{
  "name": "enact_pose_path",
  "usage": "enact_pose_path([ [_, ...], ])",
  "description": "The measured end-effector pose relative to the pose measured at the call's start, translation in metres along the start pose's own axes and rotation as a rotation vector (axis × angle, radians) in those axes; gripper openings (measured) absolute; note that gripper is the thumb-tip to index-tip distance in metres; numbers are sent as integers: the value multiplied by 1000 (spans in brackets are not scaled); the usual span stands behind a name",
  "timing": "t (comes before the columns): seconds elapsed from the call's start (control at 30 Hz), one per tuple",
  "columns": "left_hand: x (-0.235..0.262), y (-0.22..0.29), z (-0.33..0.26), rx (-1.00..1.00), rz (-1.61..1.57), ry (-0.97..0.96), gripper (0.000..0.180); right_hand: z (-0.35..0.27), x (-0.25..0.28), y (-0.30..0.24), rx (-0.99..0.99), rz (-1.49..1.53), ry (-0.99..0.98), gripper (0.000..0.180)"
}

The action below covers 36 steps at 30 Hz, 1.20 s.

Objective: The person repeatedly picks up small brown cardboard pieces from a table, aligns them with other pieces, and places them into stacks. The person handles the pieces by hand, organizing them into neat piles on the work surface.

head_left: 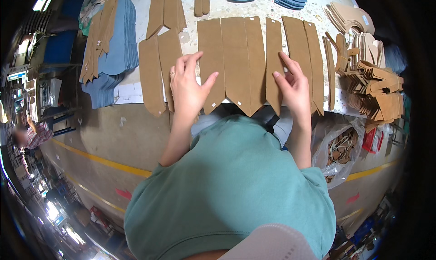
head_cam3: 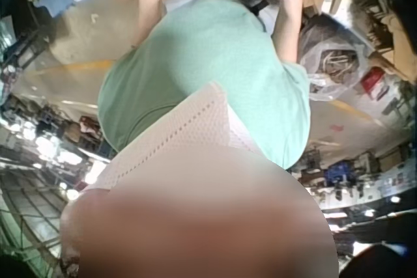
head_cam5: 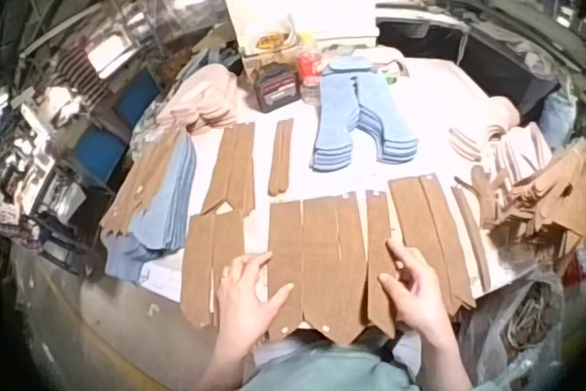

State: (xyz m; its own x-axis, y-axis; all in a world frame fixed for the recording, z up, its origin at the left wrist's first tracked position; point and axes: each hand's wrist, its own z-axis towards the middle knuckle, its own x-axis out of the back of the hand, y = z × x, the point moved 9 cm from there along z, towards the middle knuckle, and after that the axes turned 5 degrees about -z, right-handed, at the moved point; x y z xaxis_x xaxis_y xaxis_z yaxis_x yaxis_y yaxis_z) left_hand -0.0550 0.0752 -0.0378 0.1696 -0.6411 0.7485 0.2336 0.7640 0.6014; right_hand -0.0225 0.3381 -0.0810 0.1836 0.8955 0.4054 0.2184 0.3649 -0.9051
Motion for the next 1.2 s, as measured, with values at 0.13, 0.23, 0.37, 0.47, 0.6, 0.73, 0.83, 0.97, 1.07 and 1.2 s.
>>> enact_pose_path([
  [0.13, 0, -1, -2, 22, -100, -34, 44, 11, -9, 7, -104, 627, -42, 53],
  [0.23, 2, -1, -3, 79, -229, -95, 43, 13, -28, -2, -5, 464, -166, 53],
  [0.37, 6, 1, -5, 116, -266, -154, 42, 9, -38, -13, 168, 227, -132, 55],
  [0.47, 7, 2, -5, 97, -261, -160, 42, 2, -36, -17, 186, 48, -119, 51],
  [0.6, 5, -1, -6, 102, -265, -169, 40, -23, -17, -44, 430, -404, 90, 38],
  [0.73, 5, -2, -6, 118, -335, -155, 40, -18, 2, -21, 158, 122, 16, 41],
  [0.83, 4, -3, -6, 130, -373, -159, 40, -19, -13, -9, 20, 483, -121, 46],
  [0.97, 0, -6, -5, 186, -564, -177, 39, -10, -23, -6, 41, 337, -9, 51],
  [1.07, 1, -13, -4, 221, -586, -132, 39, -7, -31, -20, 194, 36, 26, 51],
  [1.2, -4, -18, -3, 252, -643, -132, 40, -1, -33, -36, 300, -261, 137, 49],
])
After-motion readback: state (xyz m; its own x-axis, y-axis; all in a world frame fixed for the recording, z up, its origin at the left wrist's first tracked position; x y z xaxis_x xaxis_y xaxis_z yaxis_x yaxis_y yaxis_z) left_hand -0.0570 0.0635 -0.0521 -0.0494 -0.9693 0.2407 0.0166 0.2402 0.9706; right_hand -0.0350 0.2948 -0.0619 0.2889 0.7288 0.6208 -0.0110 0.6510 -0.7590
